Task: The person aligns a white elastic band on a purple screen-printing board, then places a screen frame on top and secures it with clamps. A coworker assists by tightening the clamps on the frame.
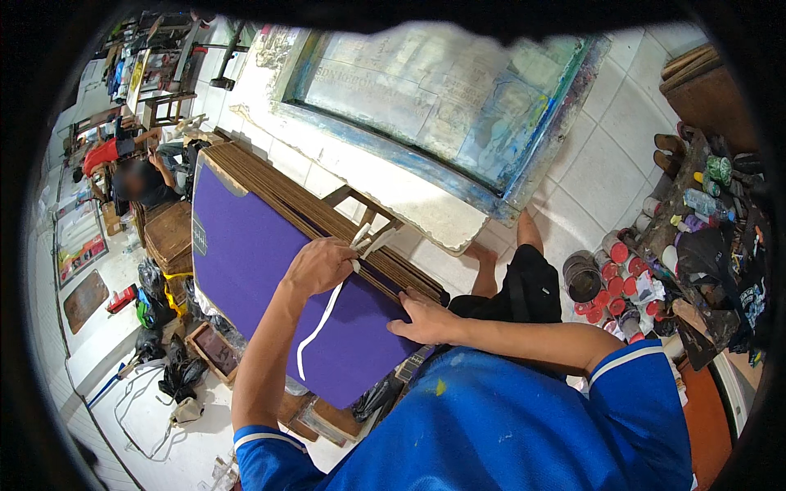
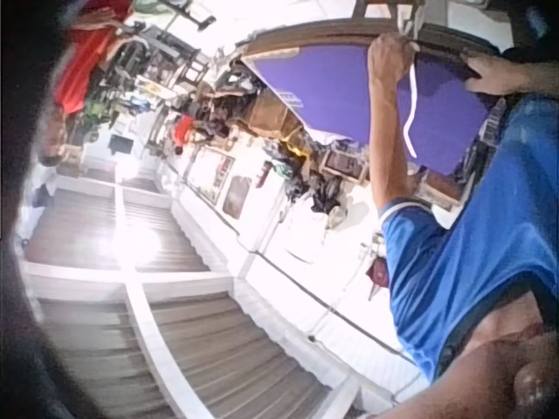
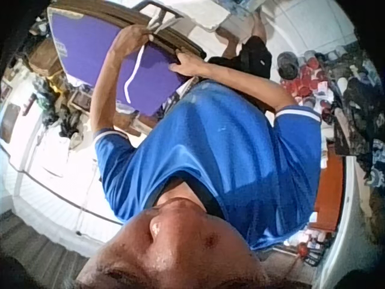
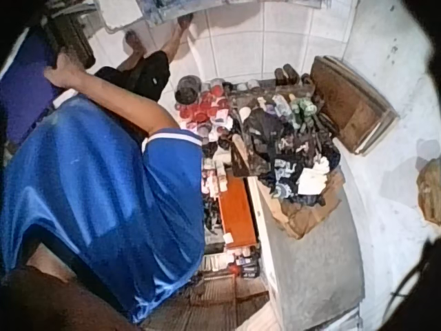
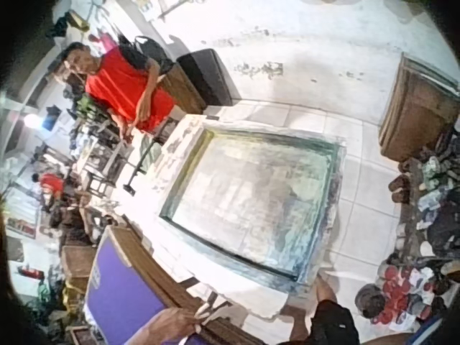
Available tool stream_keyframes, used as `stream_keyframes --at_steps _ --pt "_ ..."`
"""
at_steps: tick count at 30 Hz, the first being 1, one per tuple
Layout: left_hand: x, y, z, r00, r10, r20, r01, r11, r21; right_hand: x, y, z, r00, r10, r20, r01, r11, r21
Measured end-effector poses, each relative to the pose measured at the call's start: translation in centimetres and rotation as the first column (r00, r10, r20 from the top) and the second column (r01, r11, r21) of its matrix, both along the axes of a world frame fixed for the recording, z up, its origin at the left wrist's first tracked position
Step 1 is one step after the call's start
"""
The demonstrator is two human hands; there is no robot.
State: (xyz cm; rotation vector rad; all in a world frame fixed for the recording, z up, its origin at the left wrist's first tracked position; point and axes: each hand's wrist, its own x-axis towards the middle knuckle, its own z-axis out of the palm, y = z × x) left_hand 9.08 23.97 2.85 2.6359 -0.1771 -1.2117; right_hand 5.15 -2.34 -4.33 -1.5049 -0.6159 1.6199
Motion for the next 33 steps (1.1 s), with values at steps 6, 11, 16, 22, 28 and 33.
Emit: stream_keyframes --at_steps 6,11,16,22,28,33 --pt "-0.4 0.3 0.3 0.998 -0.029 0.058 0.032 0.998 -0.052 0.0 0.6 0.6 0.999 -0.027 0.019 0.028 0.998 -0.052" --pt "-1.1 0.9 0.0 0.996 -0.036 0.082 0.04 0.998 -0.046 -0.3 0.7 0.4 0.996 -0.078 -0.034 0.077 0.996 -0.049" --pt "-1.3 1.0 -0.3 0.993 -0.024 0.112 0.03 0.998 -0.055 -1.3 0.9 -0.7 0.986 -0.15 0.076 0.15 0.989 0.006" --pt "-0.7 0.7 -0.3 0.997 -0.049 0.067 0.051 0.998 -0.022 -1.3 0.6 -0.7 0.986 -0.149 0.069 0.149 0.989 0.003" --pt "-1.0 1.3 0.0 0.997 -0.049 0.063 0.052 0.998 -0.032 -0.7 0.7 0.5 0.991 -0.128 0.036 0.129 0.991 -0.025" --pt "-1.4 1.8 0.2 0.994 -0.029 0.107 0.037 0.997 -0.069 -0.1 1.2 1.4 0.99 -0.142 -0.011 0.141 0.988 -0.061"
